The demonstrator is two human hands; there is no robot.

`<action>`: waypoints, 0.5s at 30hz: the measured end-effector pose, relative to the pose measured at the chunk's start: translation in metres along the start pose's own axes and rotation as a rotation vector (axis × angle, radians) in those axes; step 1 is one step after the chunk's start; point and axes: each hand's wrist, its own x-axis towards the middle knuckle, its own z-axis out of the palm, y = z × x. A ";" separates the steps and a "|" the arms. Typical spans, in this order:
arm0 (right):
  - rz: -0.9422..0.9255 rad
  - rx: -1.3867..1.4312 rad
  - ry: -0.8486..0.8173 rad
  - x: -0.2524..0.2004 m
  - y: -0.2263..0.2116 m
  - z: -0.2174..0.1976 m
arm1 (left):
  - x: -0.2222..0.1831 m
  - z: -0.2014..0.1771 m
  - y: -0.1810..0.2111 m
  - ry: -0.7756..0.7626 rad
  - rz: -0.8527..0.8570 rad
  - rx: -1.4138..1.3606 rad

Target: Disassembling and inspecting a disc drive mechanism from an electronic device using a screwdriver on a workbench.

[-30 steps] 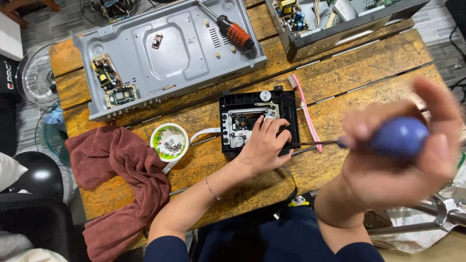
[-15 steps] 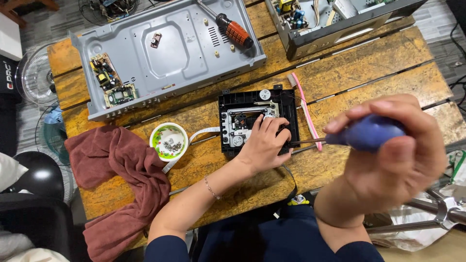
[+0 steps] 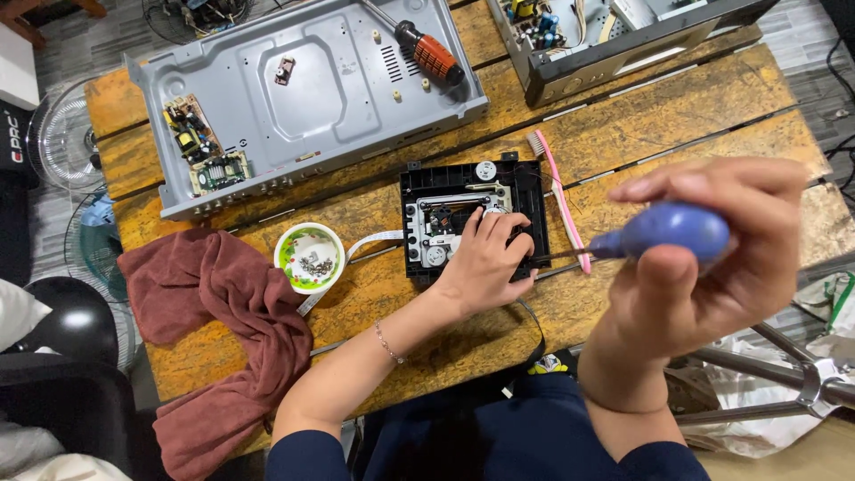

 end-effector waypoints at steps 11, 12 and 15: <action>0.163 0.123 -0.194 0.006 -0.013 0.011 | 0.001 0.000 0.001 0.009 0.010 0.031; 0.161 0.124 -0.191 0.007 -0.005 0.012 | 0.002 0.001 0.000 0.009 0.013 0.034; -0.009 0.346 -0.172 0.006 0.010 0.011 | 0.002 0.002 -0.001 -0.024 0.007 0.025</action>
